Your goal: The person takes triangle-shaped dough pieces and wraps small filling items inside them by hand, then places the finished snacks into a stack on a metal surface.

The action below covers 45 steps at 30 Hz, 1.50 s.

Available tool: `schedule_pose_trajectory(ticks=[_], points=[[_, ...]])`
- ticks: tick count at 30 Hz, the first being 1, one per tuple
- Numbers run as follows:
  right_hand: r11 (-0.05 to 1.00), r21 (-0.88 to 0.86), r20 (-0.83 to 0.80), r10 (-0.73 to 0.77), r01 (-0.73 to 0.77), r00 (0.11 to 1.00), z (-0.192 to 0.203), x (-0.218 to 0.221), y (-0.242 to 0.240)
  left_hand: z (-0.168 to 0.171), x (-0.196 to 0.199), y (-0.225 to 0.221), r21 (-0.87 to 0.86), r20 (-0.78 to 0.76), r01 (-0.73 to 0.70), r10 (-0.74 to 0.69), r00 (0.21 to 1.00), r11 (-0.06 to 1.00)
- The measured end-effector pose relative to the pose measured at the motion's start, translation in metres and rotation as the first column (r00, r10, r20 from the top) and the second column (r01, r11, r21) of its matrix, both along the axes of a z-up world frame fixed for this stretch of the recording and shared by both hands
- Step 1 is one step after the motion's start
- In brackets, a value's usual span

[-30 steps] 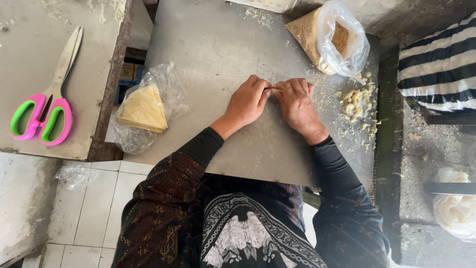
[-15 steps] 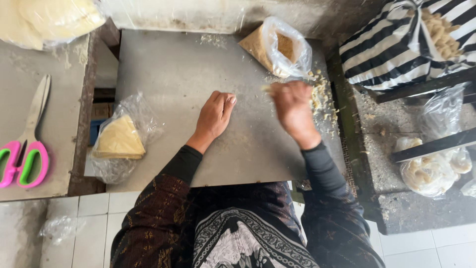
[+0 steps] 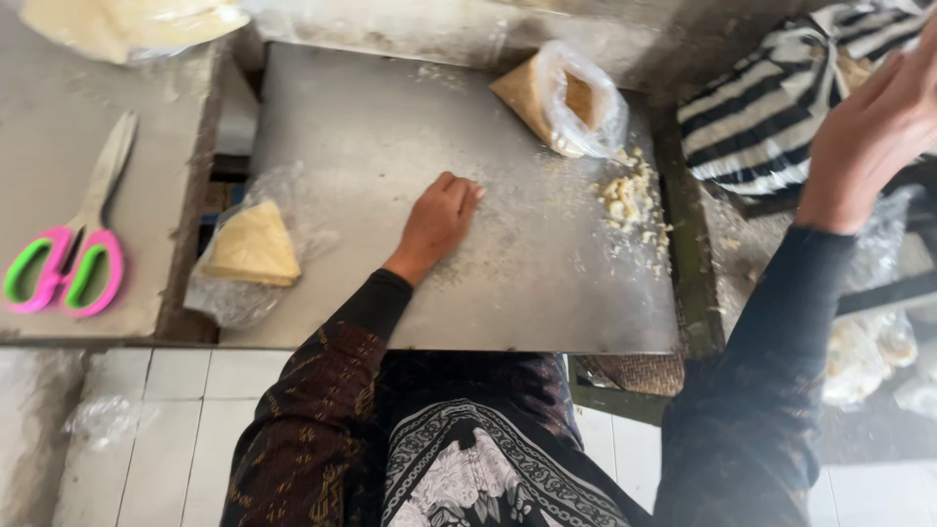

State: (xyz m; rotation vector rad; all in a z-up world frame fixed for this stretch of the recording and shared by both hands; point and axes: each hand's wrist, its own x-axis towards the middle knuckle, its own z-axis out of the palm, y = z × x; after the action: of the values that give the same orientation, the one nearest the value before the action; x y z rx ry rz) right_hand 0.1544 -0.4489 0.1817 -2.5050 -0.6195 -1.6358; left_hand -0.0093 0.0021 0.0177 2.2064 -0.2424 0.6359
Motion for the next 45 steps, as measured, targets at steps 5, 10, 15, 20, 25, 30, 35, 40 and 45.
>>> schedule_pose_trajectory(ticks=[5,10,15,20,25,30,35,40,45], points=[[0.949,-0.092,-0.345,0.253,-0.301,0.904,-0.084,-0.064,0.144,-0.003,-0.002,-0.001,-0.001,0.077,0.0,0.0,0.997,1.0],[0.796,-0.029,-0.455,0.529,-0.605,0.717,-0.129,-0.11,0.242,0.006,-0.006,-0.002,-0.026,0.193,-0.031,0.036,0.98,0.999],[0.795,-0.036,-0.414,0.54,-0.605,0.733,-0.135,-0.109,0.25,0.012,-0.011,0.006,0.107,0.314,-0.072,0.035,0.949,0.992],[0.817,-0.026,-0.415,0.515,-0.576,0.75,-0.141,-0.11,0.235,0.013,-0.022,0.033,0.175,0.424,-0.351,0.251,0.87,0.92],[0.801,-0.02,-0.372,0.55,-0.599,0.748,-0.14,-0.112,0.232,0.012,-0.099,0.109,0.339,0.271,-0.722,0.672,0.689,0.603],[0.79,-0.019,-0.384,0.56,-0.613,0.734,-0.136,-0.112,0.234,0.004,-0.152,0.143,0.462,-0.093,-0.686,0.8,0.593,0.563],[0.792,-0.013,-0.368,0.564,-0.611,0.739,-0.133,-0.115,0.232,0.016,-0.155,0.15,0.309,-0.262,-0.689,0.755,0.602,0.656],[0.79,0.0,-0.355,0.573,-0.612,0.739,-0.132,-0.114,0.229,0.035,-0.148,0.142,0.196,-0.418,-0.67,0.679,0.603,0.716],[0.788,-0.021,-0.354,0.57,-0.616,0.741,-0.134,-0.116,0.231,0.045,-0.132,0.111,0.176,-0.584,-0.425,0.441,0.681,0.888]])
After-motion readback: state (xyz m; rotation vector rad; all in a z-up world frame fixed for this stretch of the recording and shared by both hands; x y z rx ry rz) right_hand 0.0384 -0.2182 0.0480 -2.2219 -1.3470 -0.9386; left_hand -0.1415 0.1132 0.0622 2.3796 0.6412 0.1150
